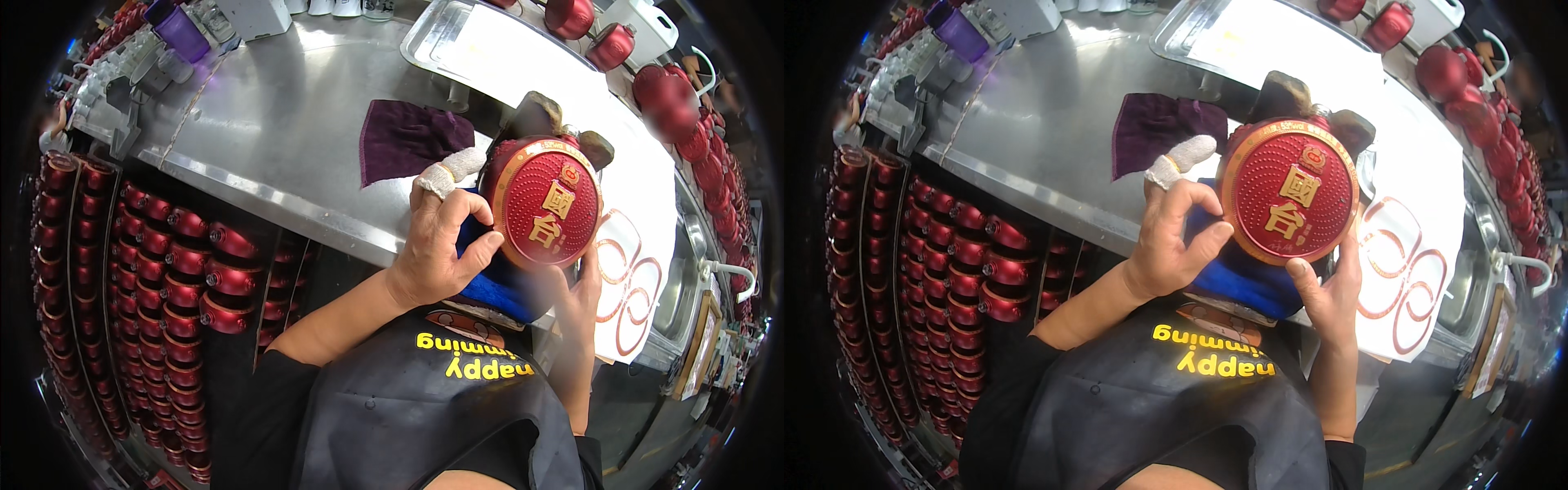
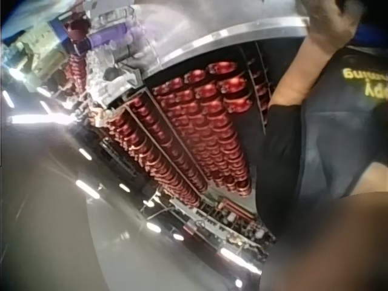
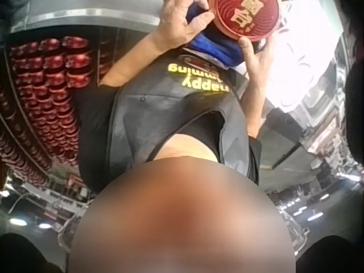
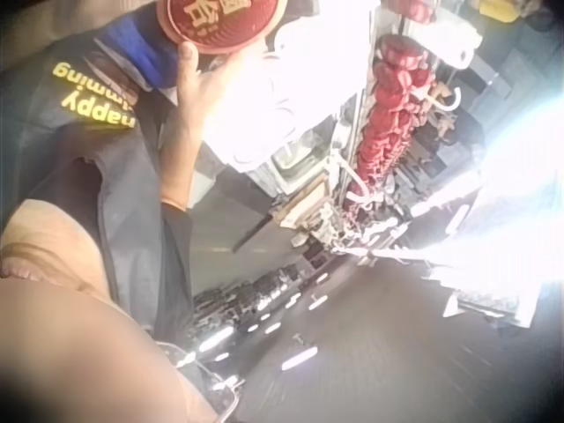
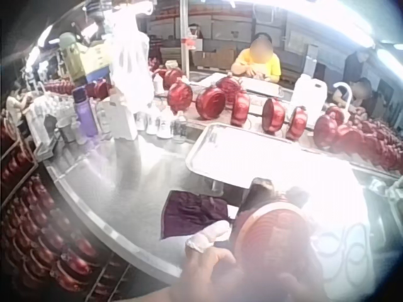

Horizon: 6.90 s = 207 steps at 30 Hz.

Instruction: The person holds a red cylindrical container and applies a gold sticker to its surface, then uses a green scraper to smooth the sticker and remove air bubbles. The person repeats this process on multiple containers, placing finished units on a nearby tray.

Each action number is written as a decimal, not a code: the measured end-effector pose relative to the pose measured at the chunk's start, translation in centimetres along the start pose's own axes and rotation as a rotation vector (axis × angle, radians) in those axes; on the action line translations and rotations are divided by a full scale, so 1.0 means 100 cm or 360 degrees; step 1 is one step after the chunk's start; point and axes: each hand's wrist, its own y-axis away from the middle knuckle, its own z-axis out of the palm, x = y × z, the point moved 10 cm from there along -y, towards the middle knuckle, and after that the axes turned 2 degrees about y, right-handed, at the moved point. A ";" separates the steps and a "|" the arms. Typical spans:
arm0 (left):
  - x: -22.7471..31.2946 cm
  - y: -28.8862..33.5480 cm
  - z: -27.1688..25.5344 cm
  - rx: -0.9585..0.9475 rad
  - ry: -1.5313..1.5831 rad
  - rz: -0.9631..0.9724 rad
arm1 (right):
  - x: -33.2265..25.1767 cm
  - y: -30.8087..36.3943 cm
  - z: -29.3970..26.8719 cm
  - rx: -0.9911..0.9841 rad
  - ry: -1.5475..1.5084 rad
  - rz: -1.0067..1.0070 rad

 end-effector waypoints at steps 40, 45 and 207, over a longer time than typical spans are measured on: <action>-0.034 0.019 0.025 -0.0038 0.0366 -0.0351 | 0.003 -0.001 0.000 -0.0002 0.0040 -0.0026; 0.002 0.024 0.004 -0.0044 -0.0048 -0.0056 | 0.000 -0.001 -0.003 0.0065 0.0082 -0.0058; -0.103 -0.013 -0.034 -0.0553 -0.1108 -0.0158 | 0.018 0.006 -0.047 0.0686 -0.0287 -0.0302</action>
